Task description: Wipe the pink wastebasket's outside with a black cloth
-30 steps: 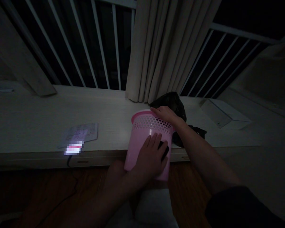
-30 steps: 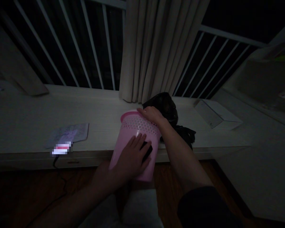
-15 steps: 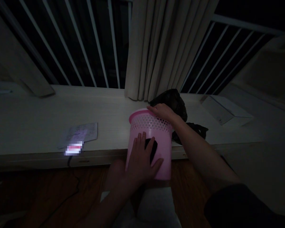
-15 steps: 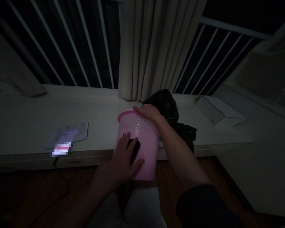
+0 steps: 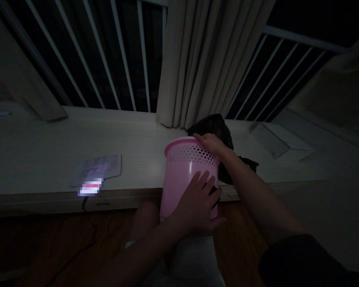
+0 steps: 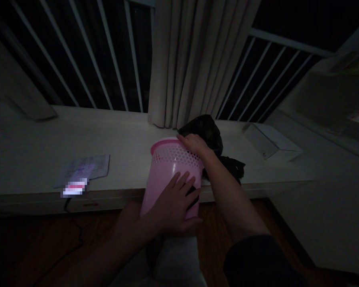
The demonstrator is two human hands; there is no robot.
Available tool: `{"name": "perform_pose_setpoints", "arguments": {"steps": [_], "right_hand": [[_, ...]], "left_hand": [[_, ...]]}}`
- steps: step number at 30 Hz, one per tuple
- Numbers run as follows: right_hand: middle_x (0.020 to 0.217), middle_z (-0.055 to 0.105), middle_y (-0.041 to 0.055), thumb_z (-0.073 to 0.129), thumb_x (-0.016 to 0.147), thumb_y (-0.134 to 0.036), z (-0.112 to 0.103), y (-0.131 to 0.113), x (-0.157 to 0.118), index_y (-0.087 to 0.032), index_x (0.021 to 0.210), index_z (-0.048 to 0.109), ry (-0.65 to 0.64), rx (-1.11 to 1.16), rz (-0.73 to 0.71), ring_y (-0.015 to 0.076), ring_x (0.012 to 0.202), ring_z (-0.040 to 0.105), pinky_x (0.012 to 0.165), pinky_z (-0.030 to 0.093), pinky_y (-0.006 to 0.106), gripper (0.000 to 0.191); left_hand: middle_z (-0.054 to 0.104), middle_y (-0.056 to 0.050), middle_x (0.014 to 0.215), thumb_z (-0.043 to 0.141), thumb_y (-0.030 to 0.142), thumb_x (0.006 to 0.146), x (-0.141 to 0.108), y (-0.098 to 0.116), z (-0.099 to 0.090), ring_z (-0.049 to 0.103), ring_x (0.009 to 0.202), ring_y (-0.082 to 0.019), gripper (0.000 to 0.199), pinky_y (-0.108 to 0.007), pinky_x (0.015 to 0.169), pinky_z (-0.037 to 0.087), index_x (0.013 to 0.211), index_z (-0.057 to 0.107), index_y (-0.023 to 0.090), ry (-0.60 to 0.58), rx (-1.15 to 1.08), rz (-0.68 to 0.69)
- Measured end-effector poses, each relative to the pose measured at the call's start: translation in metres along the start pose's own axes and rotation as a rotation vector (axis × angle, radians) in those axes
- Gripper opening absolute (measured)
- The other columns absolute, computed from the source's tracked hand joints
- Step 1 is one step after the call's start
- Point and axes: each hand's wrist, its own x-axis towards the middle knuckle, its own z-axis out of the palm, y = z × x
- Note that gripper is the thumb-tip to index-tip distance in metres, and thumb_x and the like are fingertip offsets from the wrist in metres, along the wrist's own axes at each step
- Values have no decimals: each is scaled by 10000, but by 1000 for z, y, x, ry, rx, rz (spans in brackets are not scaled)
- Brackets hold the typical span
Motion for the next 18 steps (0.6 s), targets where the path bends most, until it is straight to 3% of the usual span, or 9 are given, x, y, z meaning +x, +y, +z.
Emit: {"name": "perform_pose_setpoints", "arguments": {"steps": [8, 13, 18], "right_hand": [[761, 697, 126, 159, 950, -660, 0, -10, 0, -139, 725, 707, -14, -7, -34, 206, 751, 656, 618, 379, 258, 789], [797, 707, 126, 220, 959, -636, 1, -20, 4, -146, 748, 717, -18, -9, -89, 214, 792, 659, 670, 399, 263, 730], [811, 704, 132, 224, 965, -616, 1, -20, 4, -143, 745, 716, -6, -3, -96, 225, 811, 654, 684, 399, 277, 717]], "left_hand": [[517, -154, 1379, 570, 556, 833, -20, 8, -2, 339, 1380, -330, 602, -519, 1155, 228, 1284, 542, 159, -24, -36, 70], [487, -114, 1424, 482, 298, 918, -44, 8, -7, 359, 1377, -291, 409, -507, 1130, 300, 1314, 525, 202, 33, 13, 17], [642, -109, 1188, 524, 189, 853, -66, -11, -20, 560, 1123, -275, 419, -460, 922, 486, 1267, 575, 226, 135, 84, -153]]}}
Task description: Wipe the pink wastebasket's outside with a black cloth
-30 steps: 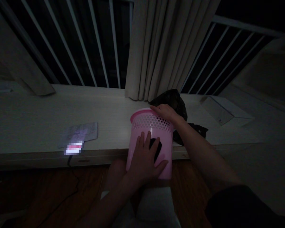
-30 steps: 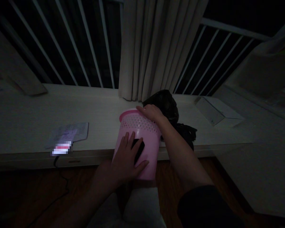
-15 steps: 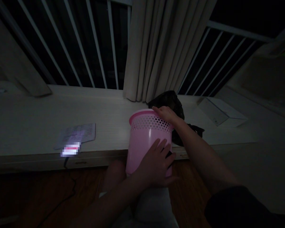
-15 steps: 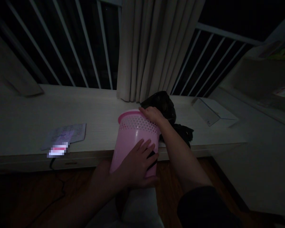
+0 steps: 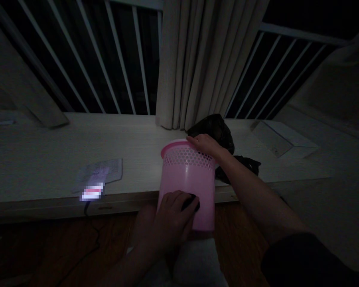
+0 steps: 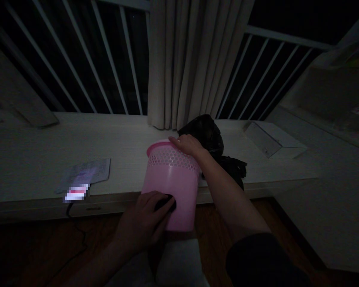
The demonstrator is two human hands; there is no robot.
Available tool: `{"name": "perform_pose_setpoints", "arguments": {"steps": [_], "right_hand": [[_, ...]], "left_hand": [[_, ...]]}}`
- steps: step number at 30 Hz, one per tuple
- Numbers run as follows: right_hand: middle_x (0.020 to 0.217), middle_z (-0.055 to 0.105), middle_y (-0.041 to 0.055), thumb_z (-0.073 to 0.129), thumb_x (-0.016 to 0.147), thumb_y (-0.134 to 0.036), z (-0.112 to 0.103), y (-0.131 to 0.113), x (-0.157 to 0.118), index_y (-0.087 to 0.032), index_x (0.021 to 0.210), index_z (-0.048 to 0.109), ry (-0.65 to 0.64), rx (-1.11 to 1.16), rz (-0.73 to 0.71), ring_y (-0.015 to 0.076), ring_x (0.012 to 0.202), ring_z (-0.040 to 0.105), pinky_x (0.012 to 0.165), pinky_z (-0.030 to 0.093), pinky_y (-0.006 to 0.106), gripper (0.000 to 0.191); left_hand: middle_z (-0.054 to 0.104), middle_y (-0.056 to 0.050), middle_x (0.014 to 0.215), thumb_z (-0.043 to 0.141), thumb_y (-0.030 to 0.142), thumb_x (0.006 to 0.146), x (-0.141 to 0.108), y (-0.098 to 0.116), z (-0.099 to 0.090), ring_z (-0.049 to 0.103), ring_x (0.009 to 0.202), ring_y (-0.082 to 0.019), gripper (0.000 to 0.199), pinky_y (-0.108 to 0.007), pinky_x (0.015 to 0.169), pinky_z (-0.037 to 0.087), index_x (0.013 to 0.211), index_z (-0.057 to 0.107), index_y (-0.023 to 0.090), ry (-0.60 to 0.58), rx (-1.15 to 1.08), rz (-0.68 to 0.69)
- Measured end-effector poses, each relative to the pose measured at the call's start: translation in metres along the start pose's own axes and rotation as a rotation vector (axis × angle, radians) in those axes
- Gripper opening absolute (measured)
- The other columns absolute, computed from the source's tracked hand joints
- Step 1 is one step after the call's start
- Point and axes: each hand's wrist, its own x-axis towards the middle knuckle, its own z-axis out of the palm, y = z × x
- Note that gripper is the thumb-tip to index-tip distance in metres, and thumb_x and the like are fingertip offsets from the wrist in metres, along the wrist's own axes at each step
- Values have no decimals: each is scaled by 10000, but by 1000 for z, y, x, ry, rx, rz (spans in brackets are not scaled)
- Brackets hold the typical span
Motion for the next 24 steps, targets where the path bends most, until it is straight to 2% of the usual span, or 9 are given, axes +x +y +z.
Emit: {"name": "perform_pose_setpoints", "arguments": {"steps": [3, 6, 10, 14, 17, 19, 24], "right_hand": [[813, 703, 137, 229, 964, -615, 1, 3, 0, -142, 760, 716, 5, 9, 14, 231, 812, 654, 679, 398, 282, 709], [820, 705, 140, 234, 961, -623, 1, 4, 0, -140, 763, 716, 7, 14, 21, 230, 820, 655, 680, 400, 280, 710], [784, 702, 125, 226, 959, -635, 0, 5, -2, -145, 742, 711, -4, 18, 34, 217, 784, 655, 657, 394, 270, 723], [771, 703, 118, 220, 962, -628, -2, 4, -4, -151, 741, 708, -10, 26, 34, 213, 761, 653, 641, 381, 267, 718], [765, 704, 117, 241, 961, -625, -4, 3, -5, -153, 736, 708, -12, 32, 37, 216, 759, 654, 639, 375, 266, 701], [774, 708, 117, 253, 962, -619, -4, 3, -4, -155, 742, 712, -12, 35, 39, 216, 758, 653, 638, 373, 266, 689], [759, 704, 110, 235, 961, -624, -2, 7, -2, -159, 749, 720, -11, 44, 38, 211, 728, 645, 639, 374, 272, 704]], "left_hand": [[668, -80, 1154, 514, 176, 870, -4, -7, -2, 585, 1021, -257, 411, -444, 864, 495, 1265, 578, 268, 43, -3, -79], [674, -64, 1187, 502, 177, 898, 1, 3, -3, 573, 1038, -250, 350, -419, 860, 483, 1222, 607, 253, 35, -19, -45], [675, -48, 1195, 474, 161, 921, 18, 17, -2, 544, 1089, -247, 285, -414, 866, 450, 1126, 655, 242, -3, -5, 55], [679, -76, 1037, 511, 148, 903, 46, 2, 0, 559, 935, -238, 255, -393, 763, 435, 1052, 694, 246, 44, 59, 45], [647, -82, 935, 554, 194, 890, 63, -19, -1, 551, 898, -248, 208, -401, 751, 427, 1019, 707, 251, 84, 99, -66], [625, -79, 910, 564, 231, 890, 65, -34, -2, 563, 882, -238, 171, -389, 759, 445, 999, 696, 226, 87, 93, -162], [591, -72, 968, 474, 254, 924, 37, -57, 4, 618, 787, -191, 191, -325, 686, 511, 1044, 603, 179, 124, -34, -530]]}}
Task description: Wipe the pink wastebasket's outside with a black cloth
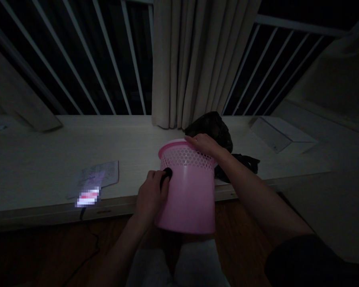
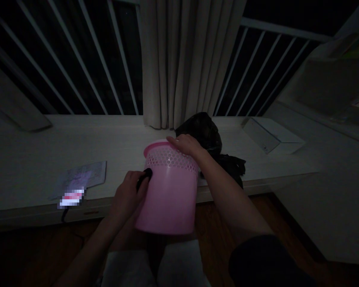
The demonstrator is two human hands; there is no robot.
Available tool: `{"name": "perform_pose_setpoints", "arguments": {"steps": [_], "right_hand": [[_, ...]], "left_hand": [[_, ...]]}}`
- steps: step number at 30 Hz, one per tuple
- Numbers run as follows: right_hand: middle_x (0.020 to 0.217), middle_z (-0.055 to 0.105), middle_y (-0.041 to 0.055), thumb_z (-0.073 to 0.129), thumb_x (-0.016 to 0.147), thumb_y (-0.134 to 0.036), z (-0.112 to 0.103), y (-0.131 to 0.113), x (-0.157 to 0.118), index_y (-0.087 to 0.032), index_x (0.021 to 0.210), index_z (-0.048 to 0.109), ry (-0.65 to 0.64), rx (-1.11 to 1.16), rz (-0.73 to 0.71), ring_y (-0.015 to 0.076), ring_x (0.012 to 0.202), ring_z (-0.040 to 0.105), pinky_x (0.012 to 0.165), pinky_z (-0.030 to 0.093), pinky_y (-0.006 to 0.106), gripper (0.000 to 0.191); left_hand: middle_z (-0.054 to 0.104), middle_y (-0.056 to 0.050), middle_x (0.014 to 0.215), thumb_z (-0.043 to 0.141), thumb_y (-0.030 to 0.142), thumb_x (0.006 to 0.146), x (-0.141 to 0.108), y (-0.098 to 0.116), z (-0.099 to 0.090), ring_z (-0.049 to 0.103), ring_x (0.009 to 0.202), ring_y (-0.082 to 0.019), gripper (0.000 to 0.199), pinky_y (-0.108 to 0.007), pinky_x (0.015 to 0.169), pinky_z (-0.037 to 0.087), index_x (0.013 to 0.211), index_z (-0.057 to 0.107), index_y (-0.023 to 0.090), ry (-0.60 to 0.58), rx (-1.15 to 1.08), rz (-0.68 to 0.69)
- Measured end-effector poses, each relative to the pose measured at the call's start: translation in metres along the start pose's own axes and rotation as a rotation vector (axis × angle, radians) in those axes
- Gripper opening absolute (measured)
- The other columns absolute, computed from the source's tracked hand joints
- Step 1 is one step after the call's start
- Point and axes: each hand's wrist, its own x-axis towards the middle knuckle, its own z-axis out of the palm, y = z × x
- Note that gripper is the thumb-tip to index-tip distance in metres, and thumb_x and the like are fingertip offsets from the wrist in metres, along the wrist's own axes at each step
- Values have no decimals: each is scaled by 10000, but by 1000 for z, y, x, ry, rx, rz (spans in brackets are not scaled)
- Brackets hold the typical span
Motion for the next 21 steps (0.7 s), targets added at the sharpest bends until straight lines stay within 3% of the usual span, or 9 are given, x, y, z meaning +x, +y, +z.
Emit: {"name": "perform_pose_setpoints", "arguments": {"steps": [3, 6, 8, 11, 14, 17, 21], "right_hand": [[752, 697, 111, 232, 953, -642, 2, 0, 1, -155, 742, 712, 9, 3, -4, 213, 725, 643, 637, 376, 278, 716], [765, 698, 119, 221, 953, -647, 2, -4, 3, -148, 738, 708, 4, -25, -23, 220, 757, 652, 644, 384, 277, 730], [787, 705, 125, 222, 953, -647, 3, -8, 5, -148, 755, 713, -5, -45, -34, 228, 795, 659, 657, 392, 275, 728], [831, 716, 124, 233, 949, -653, 3, -11, 6, -159, 776, 721, -15, -55, -36, 227, 834, 662, 684, 404, 268, 716], [850, 721, 114, 234, 941, -669, 3, -12, 6, -170, 796, 726, -24, -50, -27, 219, 837, 660, 698, 408, 262, 716], [838, 718, 114, 230, 934, -683, 4, -13, 7, -170, 801, 726, -19, -39, -27, 221, 835, 657, 705, 407, 265, 726], [783, 702, 119, 224, 935, -679, 3, -14, 6, -161, 749, 712, -9, -29, -39, 225, 800, 654, 678, 395, 271, 736]], "left_hand": [[580, -85, 991, 459, 245, 925, -2, 0, 1, 626, 806, -201, 195, -338, 699, 529, 1053, 583, 164, -25, -23, -61], [573, -85, 1011, 477, 245, 923, 10, 24, 2, 620, 813, -193, 197, -332, 718, 524, 1064, 593, 170, -47, -11, 17], [579, -75, 1007, 475, 223, 926, 12, 45, 6, 610, 835, -187, 195, -319, 727, 516, 1066, 605, 186, -89, -10, 137], [607, -82, 937, 454, 133, 900, -4, 74, 17, 595, 803, -213, 211, -335, 664, 500, 983, 642, 180, -250, 66, 367], [619, -77, 894, 493, 114, 873, -25, 86, 24, 586, 798, -224, 166, -348, 663, 490, 877, 645, 181, -276, 92, 528], [619, -69, 885, 516, 101, 860, -21, 81, 19, 587, 799, -221, 163, -340, 666, 488, 909, 646, 186, -268, 117, 496], [606, -55, 928, 493, 161, 907, 6, 50, 6, 599, 823, -193, 159, -315, 712, 496, 984, 628, 196, -97, 24, 259]]}}
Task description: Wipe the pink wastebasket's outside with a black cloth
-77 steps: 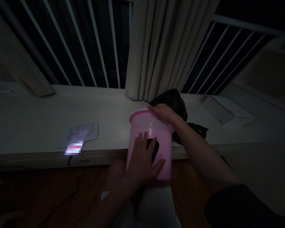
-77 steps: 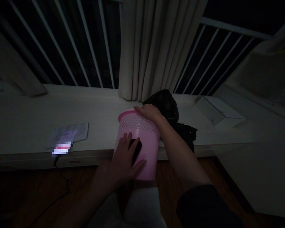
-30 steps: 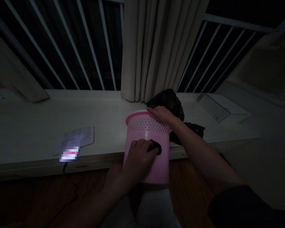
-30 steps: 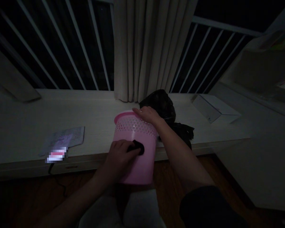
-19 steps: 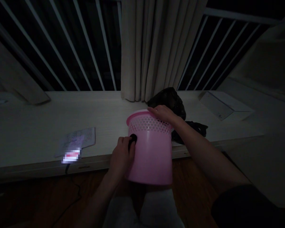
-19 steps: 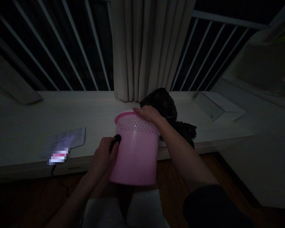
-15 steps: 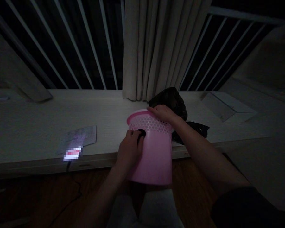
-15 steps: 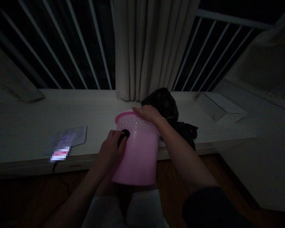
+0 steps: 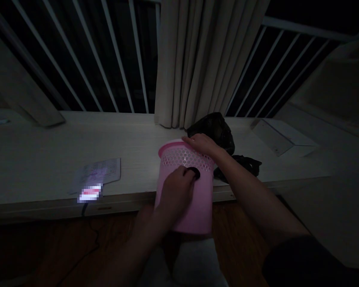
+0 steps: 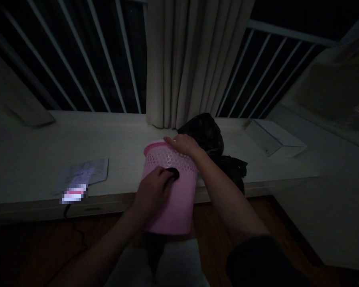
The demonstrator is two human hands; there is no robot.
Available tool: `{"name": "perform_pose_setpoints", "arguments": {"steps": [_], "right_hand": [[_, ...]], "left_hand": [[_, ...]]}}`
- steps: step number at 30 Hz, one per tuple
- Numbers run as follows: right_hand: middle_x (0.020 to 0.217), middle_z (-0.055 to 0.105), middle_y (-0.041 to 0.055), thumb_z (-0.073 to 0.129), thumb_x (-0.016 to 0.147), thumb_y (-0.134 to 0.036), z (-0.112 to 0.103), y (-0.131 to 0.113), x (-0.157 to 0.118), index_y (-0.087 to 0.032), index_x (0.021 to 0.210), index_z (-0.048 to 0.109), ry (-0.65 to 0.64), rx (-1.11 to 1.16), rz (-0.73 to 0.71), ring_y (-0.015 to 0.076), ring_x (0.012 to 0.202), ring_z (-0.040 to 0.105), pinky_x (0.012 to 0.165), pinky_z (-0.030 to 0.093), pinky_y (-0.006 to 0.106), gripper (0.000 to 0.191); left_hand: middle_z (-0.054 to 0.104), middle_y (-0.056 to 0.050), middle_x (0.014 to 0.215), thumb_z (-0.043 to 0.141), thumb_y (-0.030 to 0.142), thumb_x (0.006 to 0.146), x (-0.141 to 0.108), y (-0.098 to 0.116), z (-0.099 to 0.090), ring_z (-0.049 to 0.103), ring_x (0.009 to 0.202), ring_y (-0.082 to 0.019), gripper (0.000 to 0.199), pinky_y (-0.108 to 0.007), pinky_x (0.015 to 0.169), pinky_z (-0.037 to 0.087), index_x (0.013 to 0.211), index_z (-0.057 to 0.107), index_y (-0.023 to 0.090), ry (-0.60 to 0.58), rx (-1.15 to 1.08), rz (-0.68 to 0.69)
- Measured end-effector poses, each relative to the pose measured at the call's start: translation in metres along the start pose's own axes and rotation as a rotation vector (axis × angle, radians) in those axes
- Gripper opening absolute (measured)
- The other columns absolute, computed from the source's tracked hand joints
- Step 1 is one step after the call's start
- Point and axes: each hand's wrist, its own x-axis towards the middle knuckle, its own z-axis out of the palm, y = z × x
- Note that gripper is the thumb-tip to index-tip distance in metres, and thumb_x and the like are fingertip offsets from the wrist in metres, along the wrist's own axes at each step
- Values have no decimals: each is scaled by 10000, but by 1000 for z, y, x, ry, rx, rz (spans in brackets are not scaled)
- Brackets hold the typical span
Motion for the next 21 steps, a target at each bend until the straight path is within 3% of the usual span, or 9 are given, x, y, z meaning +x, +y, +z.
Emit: {"name": "perform_pose_setpoints", "arguments": {"steps": [3, 7, 11, 16, 18, 21], "right_hand": [[745, 689, 103, 238, 940, -663, -1, 3, -3, -164, 712, 699, -5, 32, 21, 210, 740, 641, 640, 379, 268, 717], [730, 677, 98, 218, 940, -662, -2, 7, -7, -163, 710, 689, 4, 58, 53, 198, 691, 619, 621, 364, 268, 723], [708, 661, 94, 238, 927, -676, -1, 8, -6, -164, 684, 672, 17, 80, 63, 193, 677, 601, 619, 355, 268, 714], [613, 591, 60, 251, 916, -681, 2, 15, -9, -170, 585, 598, 35, 110, 55, 166, 602, 544, 560, 307, 271, 701], [595, 568, 53, 256, 919, -668, 2, 20, -11, -170, 564, 572, 44, 125, 56, 158, 587, 527, 550, 297, 271, 688], [587, 557, 45, 261, 923, -650, 2, 25, -14, -172, 560, 559, 49, 157, 59, 154, 585, 523, 559, 305, 268, 670]], "left_hand": [[601, -65, 957, 502, 208, 914, -4, -34, -1, 613, 836, -195, 117, -323, 738, 507, 974, 598, 179, 164, -82, -217], [601, -59, 920, 478, 238, 928, -16, -54, 2, 617, 812, -208, 118, -340, 711, 508, 964, 576, 183, 181, -78, -330], [601, -75, 974, 471, 218, 932, -10, -24, 4, 609, 805, -199, 149, -328, 697, 497, 999, 597, 173, 142, -30, -294], [627, -54, 938, 513, 140, 894, -10, 36, 9, 588, 833, -213, 160, -340, 704, 472, 951, 648, 204, -132, 19, 104], [631, -54, 944, 526, 140, 889, -8, 40, 7, 578, 843, -224, 156, -356, 714, 465, 944, 654, 210, -137, 31, 114], [621, -61, 931, 520, 174, 909, -1, 18, 0, 579, 846, -218, 142, -352, 738, 459, 960, 650, 202, -83, 33, -9]]}}
